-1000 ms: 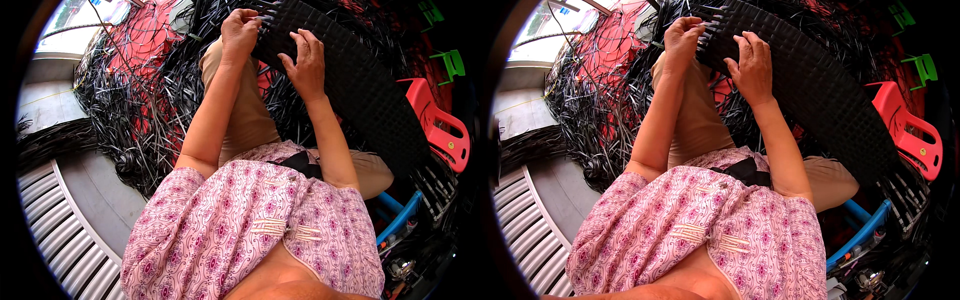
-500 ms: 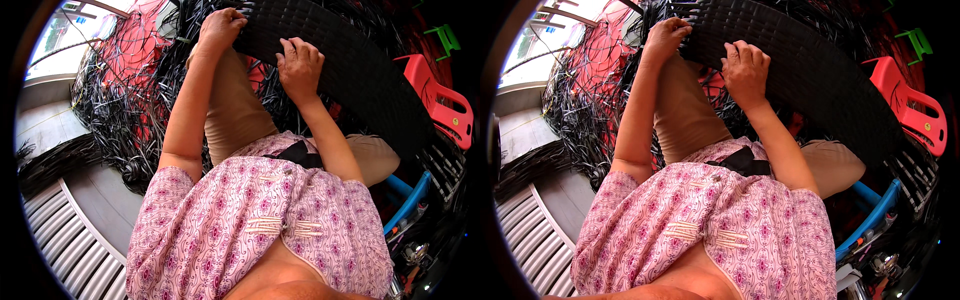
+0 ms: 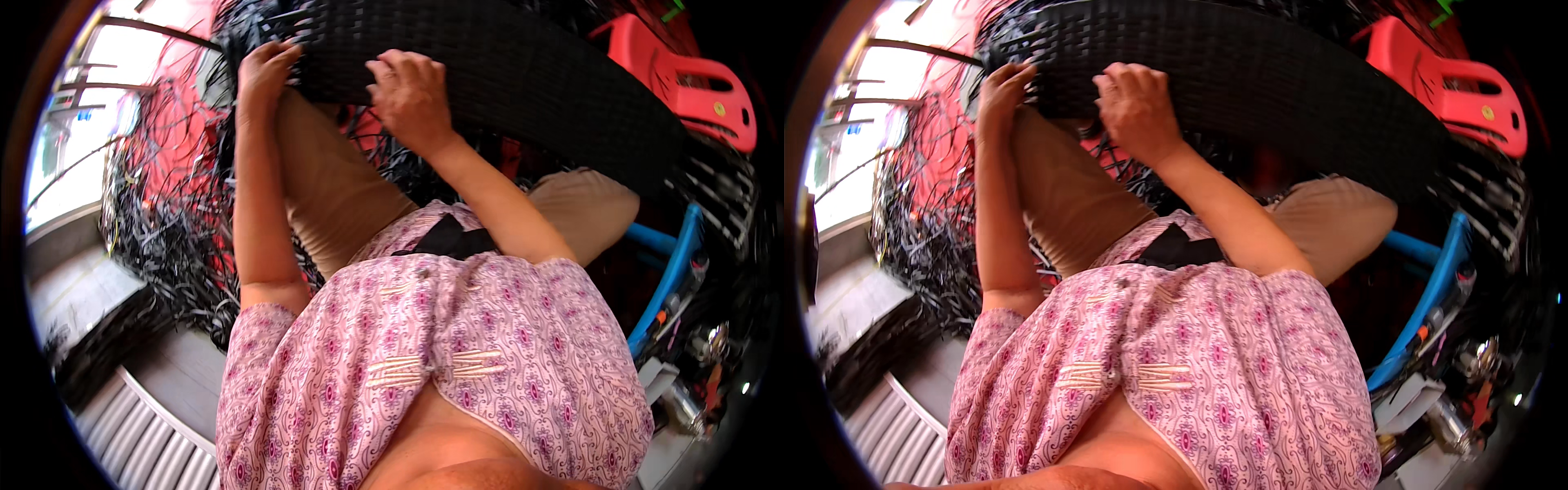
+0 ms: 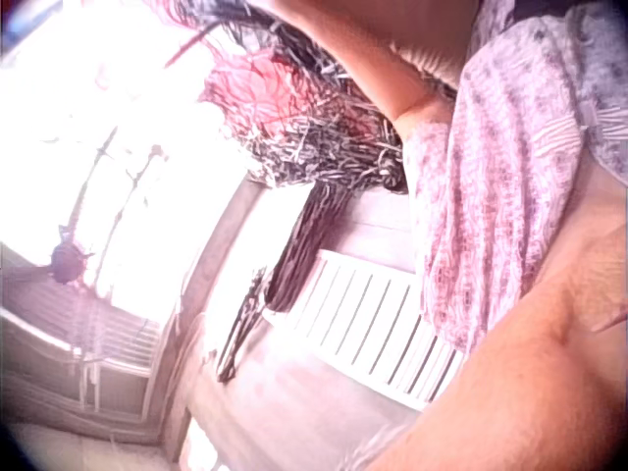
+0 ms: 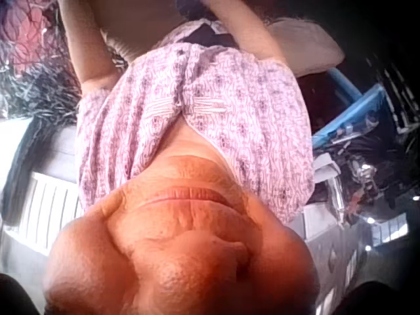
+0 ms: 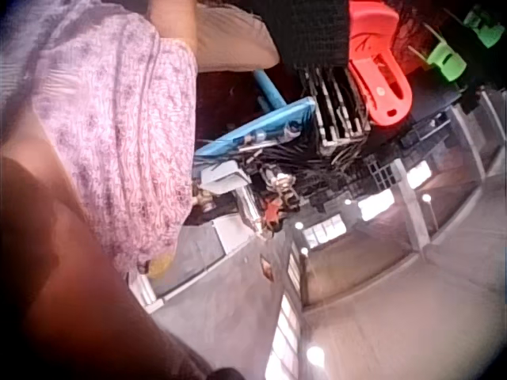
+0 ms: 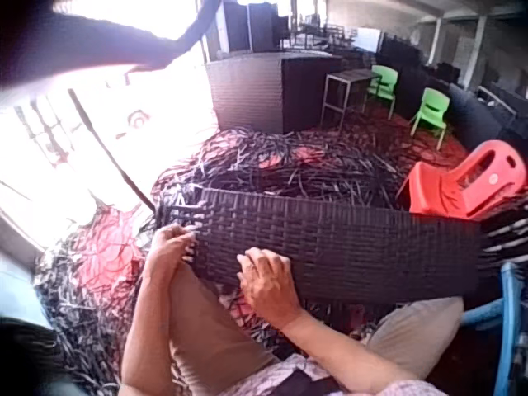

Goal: The person sits on the floor and weaves a black plastic mat by hand. They interlace thin black plastic strips into the existing grid structure, occasionally lifting and turning the mat to access different sections.

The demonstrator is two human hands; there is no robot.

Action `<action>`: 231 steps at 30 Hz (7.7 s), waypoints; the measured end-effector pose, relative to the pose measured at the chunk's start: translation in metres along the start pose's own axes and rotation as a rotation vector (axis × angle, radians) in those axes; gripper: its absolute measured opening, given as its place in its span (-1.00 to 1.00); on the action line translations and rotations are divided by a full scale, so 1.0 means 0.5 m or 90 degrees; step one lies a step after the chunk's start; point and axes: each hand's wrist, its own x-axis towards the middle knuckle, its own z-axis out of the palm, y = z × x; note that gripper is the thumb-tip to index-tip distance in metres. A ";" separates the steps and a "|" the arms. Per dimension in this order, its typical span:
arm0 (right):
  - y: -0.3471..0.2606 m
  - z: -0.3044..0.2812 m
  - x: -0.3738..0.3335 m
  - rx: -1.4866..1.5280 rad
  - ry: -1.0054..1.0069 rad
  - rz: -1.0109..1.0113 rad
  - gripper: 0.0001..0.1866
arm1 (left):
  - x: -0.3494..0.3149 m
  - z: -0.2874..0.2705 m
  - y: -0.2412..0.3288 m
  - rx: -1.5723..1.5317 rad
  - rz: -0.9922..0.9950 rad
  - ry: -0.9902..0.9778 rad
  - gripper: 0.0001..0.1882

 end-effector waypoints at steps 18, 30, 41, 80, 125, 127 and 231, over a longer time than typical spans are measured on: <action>0.014 0.000 -0.017 -0.003 0.123 -0.021 -0.74 | 0.098 -0.053 -0.159 -0.106 -0.060 0.055 -0.82; 0.013 -0.006 -0.022 0.020 0.111 -0.010 -0.79 | 0.089 -0.072 -0.148 -0.046 0.004 0.120 -0.81; 0.189 -0.236 -0.048 0.079 0.251 0.195 -0.83 | 0.097 -0.074 -0.155 -0.034 0.004 0.136 -0.77; 0.282 -0.508 -0.347 0.544 0.712 0.809 -0.84 | 0.158 -0.016 0.095 0.751 0.478 0.579 -0.62; 0.272 -0.480 -0.359 0.397 0.504 0.625 -0.08 | -0.293 0.783 0.447 0.399 0.839 -0.124 -0.22; 0.276 -0.476 -0.360 0.378 0.488 0.629 -0.07 | -0.287 0.785 0.446 0.389 0.836 -0.125 -0.24; 0.236 -0.477 -0.369 -0.081 0.191 0.675 -0.48 | 0.200 0.216 0.194 0.437 0.810 -0.004 -0.40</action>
